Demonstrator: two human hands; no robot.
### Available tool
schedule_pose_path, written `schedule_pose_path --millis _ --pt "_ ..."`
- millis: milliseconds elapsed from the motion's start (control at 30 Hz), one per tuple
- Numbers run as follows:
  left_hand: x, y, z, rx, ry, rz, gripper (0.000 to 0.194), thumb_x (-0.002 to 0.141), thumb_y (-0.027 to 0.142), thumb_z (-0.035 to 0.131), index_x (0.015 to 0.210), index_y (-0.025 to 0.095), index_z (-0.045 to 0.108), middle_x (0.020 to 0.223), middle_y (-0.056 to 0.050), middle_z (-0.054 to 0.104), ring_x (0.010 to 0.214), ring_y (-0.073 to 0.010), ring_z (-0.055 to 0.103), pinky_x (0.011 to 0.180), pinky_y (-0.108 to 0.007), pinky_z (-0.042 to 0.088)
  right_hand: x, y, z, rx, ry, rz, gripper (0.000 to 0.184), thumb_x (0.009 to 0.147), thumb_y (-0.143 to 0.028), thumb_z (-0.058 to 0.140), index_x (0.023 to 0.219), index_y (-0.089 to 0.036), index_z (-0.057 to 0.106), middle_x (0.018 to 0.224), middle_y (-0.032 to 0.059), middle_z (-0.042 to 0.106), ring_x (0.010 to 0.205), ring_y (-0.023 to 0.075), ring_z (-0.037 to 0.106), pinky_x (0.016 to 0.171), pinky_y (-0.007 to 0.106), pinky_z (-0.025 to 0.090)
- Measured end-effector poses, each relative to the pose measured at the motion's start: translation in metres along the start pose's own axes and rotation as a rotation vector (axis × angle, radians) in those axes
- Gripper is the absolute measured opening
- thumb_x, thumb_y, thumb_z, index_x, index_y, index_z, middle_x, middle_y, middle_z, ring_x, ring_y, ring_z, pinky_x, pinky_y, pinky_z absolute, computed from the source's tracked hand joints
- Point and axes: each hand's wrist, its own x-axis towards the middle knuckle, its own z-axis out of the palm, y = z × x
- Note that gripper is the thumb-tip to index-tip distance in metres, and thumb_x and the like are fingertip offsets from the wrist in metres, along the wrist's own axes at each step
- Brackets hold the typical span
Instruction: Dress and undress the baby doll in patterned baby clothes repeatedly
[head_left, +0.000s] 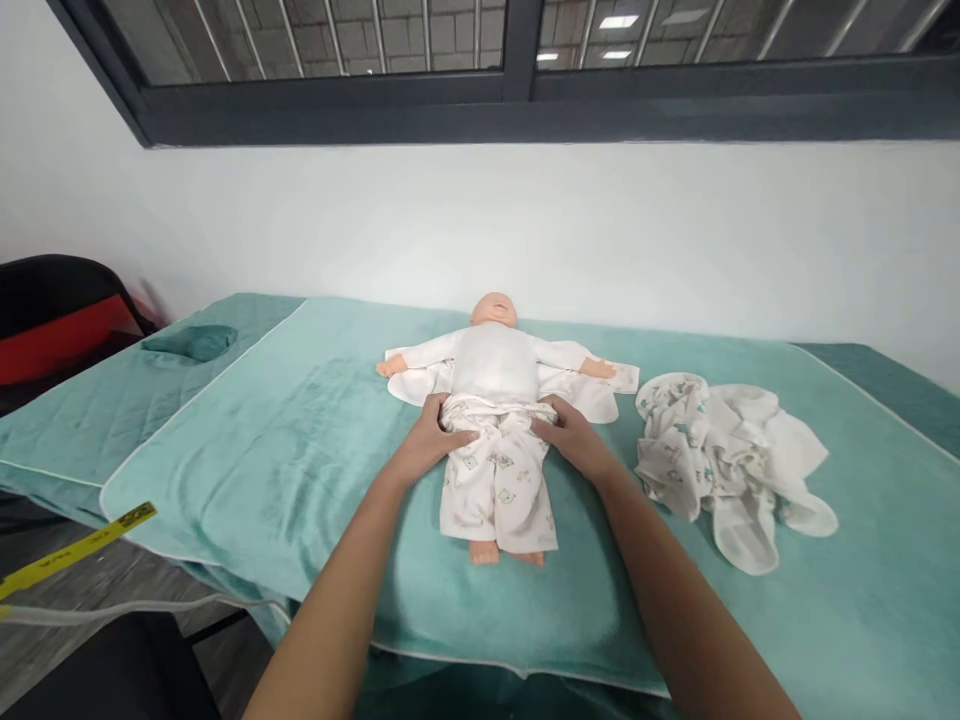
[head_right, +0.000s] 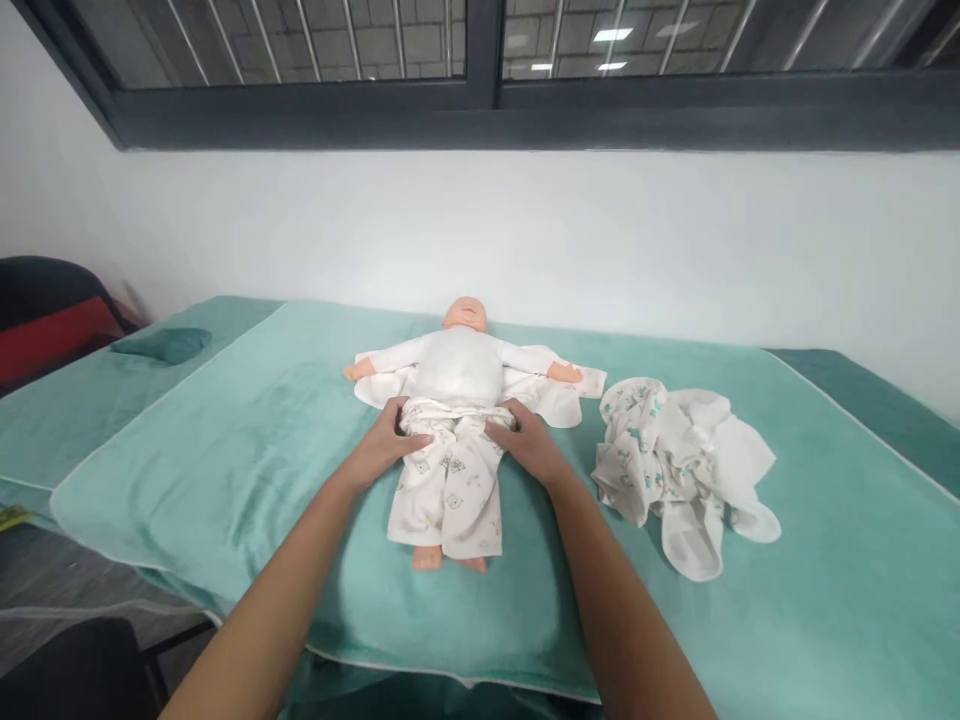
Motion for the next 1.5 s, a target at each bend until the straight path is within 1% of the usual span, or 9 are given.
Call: schedule_pose_path --millis 100,367,633,767,933,1067,1233,1367,1500 --pt "-0.009 0.000 -0.003 0.079 0.008 0.075 0.043 0.064 0.034 0.078 0.098 0.018 0.056 0.099 -0.001 0.056 0.094 -0.0175 0.054 0.082 -0.028 0.044 -0.015 -0.005 0.001 -0.043 -0.074 -0.016 0.029 0.068 -0.048 0.070 0.071 -0.023 0.056 0.077 -0.0018 0.058 0.078 0.0189 0.051 0.070 0.029 0.040" --pt "-0.021 -0.001 0.014 0.167 0.198 0.009 0.020 0.080 0.038 0.058 0.079 0.019 0.056 0.073 0.003 0.057 0.075 -0.0154 0.052 0.069 -0.027 0.041 -0.027 -0.002 0.021 0.052 0.123 0.112 0.035 0.079 -0.053 0.058 0.068 -0.023 0.045 0.065 -0.0044 0.047 0.066 0.0152 0.044 0.060 0.027 0.036" --pt "-0.060 0.004 0.003 0.100 -0.091 0.086 0.048 0.067 0.041 0.077 0.106 0.018 0.060 0.106 -0.005 0.060 0.098 -0.0218 0.056 0.085 -0.032 0.046 -0.071 -0.022 0.016 0.031 -0.131 0.106 0.041 0.069 -0.050 0.075 0.094 -0.022 0.058 0.085 -0.0011 0.062 0.078 0.0197 0.055 0.066 0.030 0.042" --pt "-0.075 -0.002 0.013 0.302 0.028 0.165 0.008 0.071 0.023 0.062 0.075 0.020 0.056 0.082 -0.001 0.057 0.084 -0.0188 0.054 0.078 -0.030 0.043 -0.081 -0.017 0.023 -0.043 -0.050 0.098 0.033 0.074 -0.047 0.070 0.070 -0.022 0.050 0.064 -0.0047 0.051 0.066 0.0158 0.047 0.061 0.028 0.035" --pt "-0.080 0.005 0.024 0.228 0.191 0.000 0.004 0.074 0.018 0.053 0.077 0.020 0.052 0.069 0.003 0.053 0.071 -0.0158 0.052 0.066 -0.027 0.041 -0.077 -0.017 0.025 0.180 0.122 0.168 0.034 0.079 -0.047 0.064 0.068 -0.022 0.043 0.062 -0.0057 0.045 0.062 0.0137 0.044 0.059 0.027 0.035" --pt "-0.100 0.014 0.013 0.067 -0.030 0.047 0.041 0.076 0.024 0.063 0.116 0.020 0.054 0.110 -0.005 0.063 0.102 -0.0215 0.059 0.088 -0.034 0.049 -0.100 -0.031 0.011 0.149 -0.100 0.131 0.037 0.077 -0.048 0.069 0.100 -0.021 0.057 0.092 0.0008 0.063 0.086 0.0212 0.058 0.076 0.033 0.047" --pt "-0.140 0.008 0.015 0.333 -0.176 0.246 0.096 0.064 0.027 0.081 0.148 0.027 0.034 0.145 -0.014 0.043 0.136 -0.0330 0.041 0.112 -0.048 0.036 -0.146 -0.033 0.014 0.008 -0.234 0.013 0.094 0.055 -0.039 0.088 0.134 -0.023 0.040 0.132 0.0117 0.056 0.119 0.0311 0.054 0.098 0.044 0.046" --pt "-0.152 0.015 0.034 0.497 -0.053 0.199 0.078 0.074 0.051 0.074 0.142 0.025 0.045 0.129 -0.015 0.056 0.122 -0.0354 0.053 0.103 -0.052 0.042 -0.154 -0.037 0.024 -0.108 -0.123 0.092 0.062 0.067 -0.046 0.080 0.116 -0.022 0.051 0.107 0.0075 0.066 0.096 0.0275 0.062 0.080 0.040 0.050" --pt "-0.153 0.038 0.034 0.366 -0.080 0.037 0.064 0.075 0.053 0.071 0.132 0.028 0.054 0.122 -0.009 0.066 0.111 -0.0328 0.061 0.094 -0.045 0.048 -0.143 -0.061 0.013 -0.128 -0.165 0.205 0.034 0.076 -0.053 0.071 0.086 -0.022 0.060 0.076 0.0005 0.066 0.072 0.0212 0.059 0.064 0.032 0.045"
